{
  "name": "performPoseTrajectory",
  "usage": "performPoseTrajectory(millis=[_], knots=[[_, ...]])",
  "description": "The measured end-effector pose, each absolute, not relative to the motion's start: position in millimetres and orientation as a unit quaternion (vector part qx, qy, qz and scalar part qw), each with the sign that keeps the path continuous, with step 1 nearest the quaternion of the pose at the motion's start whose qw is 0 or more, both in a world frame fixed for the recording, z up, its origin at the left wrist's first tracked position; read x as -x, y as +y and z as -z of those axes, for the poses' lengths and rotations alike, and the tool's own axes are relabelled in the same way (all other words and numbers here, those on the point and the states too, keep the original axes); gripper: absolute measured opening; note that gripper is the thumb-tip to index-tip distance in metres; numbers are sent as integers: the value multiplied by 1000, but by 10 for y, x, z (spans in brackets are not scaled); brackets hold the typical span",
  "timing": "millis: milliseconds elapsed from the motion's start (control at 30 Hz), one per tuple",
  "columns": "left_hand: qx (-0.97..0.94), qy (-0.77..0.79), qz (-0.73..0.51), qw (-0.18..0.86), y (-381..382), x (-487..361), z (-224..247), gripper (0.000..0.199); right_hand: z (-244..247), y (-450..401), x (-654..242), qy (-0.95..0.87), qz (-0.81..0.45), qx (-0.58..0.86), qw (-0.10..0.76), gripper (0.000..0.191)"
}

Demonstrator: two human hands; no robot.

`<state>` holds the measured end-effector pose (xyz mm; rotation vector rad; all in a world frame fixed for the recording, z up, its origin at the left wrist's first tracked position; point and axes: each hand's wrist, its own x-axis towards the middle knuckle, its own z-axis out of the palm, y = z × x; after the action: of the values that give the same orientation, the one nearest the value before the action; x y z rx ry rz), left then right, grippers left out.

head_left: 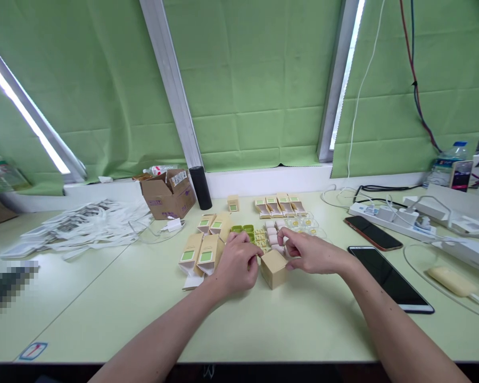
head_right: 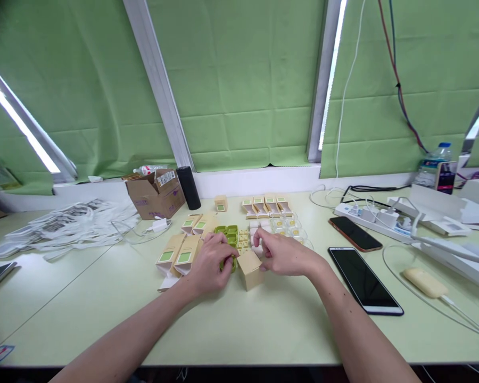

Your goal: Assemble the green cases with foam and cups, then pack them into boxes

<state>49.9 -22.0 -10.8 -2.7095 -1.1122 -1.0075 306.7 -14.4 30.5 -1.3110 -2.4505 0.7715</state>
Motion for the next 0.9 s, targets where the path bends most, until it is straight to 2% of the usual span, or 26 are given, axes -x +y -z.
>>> performPoseTrajectory(millis=[267,467,533,700,800,900], knots=[[893,-304,332,3,-265,-522,109,14,-269,-106,-3081,-842,-171,494,131,28],[859,-363,361,2,-292,-531,40,8,-297,-108,-3063,-827,-90,540,123,33],[863,-369,344,-15,-321,-553,7,18,-279,-87,-3066,-819,-69,549,149,38],[893,-367,255,-54,-417,-660,-84,53,-183,11,-3093,-825,-45,491,275,50],[905,-369,204,-60,-443,-728,-123,62,-111,76,-3103,-825,-46,471,310,56],[915,-369,158,-44,-435,-780,-143,64,-43,122,-3101,-824,-51,460,328,55]])
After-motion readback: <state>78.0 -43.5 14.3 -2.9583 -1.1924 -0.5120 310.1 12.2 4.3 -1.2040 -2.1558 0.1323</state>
